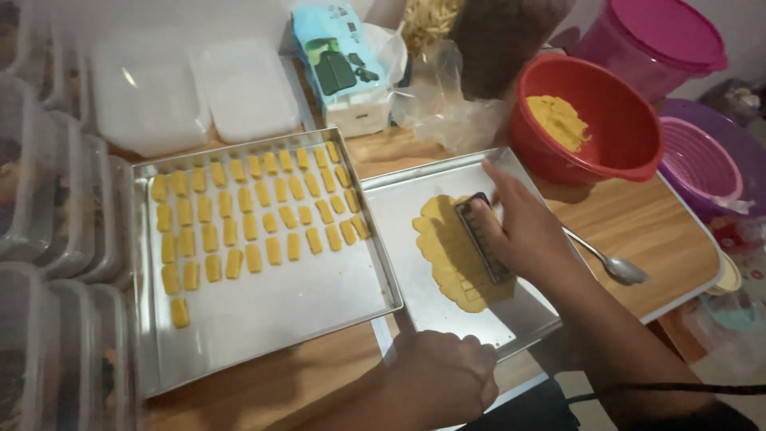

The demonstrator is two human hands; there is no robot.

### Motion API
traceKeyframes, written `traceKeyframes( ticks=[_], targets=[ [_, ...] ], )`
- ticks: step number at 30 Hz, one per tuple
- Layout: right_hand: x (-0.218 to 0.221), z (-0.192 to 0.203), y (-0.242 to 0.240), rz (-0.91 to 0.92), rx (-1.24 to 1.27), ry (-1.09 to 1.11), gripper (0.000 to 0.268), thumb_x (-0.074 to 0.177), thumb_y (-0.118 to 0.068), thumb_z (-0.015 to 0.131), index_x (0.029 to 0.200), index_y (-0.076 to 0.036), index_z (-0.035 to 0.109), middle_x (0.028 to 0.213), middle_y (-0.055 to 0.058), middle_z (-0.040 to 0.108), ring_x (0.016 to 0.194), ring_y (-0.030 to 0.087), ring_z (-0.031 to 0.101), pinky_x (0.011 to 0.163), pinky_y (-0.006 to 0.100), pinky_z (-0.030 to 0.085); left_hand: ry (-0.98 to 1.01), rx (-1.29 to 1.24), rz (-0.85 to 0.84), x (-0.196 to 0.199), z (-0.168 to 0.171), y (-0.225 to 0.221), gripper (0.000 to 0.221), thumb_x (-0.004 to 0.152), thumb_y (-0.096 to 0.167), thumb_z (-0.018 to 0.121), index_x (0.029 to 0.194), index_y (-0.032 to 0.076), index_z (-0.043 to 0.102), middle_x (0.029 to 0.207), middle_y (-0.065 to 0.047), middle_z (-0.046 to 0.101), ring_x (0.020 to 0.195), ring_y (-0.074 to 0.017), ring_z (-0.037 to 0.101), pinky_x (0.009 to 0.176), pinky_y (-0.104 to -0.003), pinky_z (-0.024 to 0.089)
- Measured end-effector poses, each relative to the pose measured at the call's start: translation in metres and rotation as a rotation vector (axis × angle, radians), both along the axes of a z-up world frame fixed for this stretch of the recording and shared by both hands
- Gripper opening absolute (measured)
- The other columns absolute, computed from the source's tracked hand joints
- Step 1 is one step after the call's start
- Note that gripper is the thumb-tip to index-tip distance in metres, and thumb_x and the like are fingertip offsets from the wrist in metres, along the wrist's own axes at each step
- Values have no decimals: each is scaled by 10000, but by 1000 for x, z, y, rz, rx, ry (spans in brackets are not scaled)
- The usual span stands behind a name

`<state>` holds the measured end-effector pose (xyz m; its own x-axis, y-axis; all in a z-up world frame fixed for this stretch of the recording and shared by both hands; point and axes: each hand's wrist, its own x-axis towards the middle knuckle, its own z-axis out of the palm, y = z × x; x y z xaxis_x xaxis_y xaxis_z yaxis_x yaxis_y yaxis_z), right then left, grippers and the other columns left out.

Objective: Flattening dough on a tray and using tools to mark and cut it into small rectangular cookie shapes.

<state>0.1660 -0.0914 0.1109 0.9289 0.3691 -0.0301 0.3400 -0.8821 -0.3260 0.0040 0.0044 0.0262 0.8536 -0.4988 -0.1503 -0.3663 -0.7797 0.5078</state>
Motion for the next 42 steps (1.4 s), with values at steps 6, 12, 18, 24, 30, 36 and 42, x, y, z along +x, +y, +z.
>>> traceKeyframes(
  ticks=[6,12,18,24,30,36,42],
  targets=[
    [-10,9,21,-124,-477,351,652,1080,-392,239,1679,-299,0,966,147,727,845,297,692,661,425,489,35,3,-38,3,2,0,386,1011,341,389,1111,89,663,1037,-87,709,882,-382,697,544,-583,526],
    [-14,17,31,-111,-525,389,689,1075,-388,218,1688,-254,-66,858,122,684,769,254,669,646,380,484,-74,-50,-3,1,-30,-12,341,984,343,421,1037,99,653,976,-110,696,783,-396,692,577,-562,512],
    [-11,14,29,-141,-536,382,705,1044,-368,199,1689,-282,-74,799,124,640,765,281,627,670,412,432,59,-9,-33,4,-5,-4,388,1015,341,375,1117,76,640,1044,-133,679,843,-416,679,607,-557,510],
    [-4,1,8,-105,-358,358,636,1064,-414,297,1652,-346,66,1087,178,722,888,336,698,710,446,491,405,106,-22,8,61,12,466,982,372,330,1329,178,573,1312,-50,608,1180,-329,594,846,-513,481],
    [-20,39,13,-201,-235,486,682,1050,-434,316,1662,-415,16,1606,56,428,1334,307,610,964,465,590,330,82,-40,5,49,9,448,1026,326,270,1276,136,590,1206,-99,634,1095,-351,626,763,-559,506],
    [-23,41,16,-238,-221,527,700,1054,-417,339,1657,-431,-15,1637,20,387,1415,295,538,991,454,599,416,91,-37,6,65,11,416,1024,302,308,1271,115,584,1230,-92,630,1145,-354,617,759,-585,516],
    [-20,56,-1,-227,95,383,672,1037,-281,398,1674,-348,193,1364,179,613,1037,298,668,839,484,546,469,137,-53,10,63,8,437,1024,329,306,1349,146,535,1336,-33,582,1215,-312,574,826,-562,498]
  ],
)
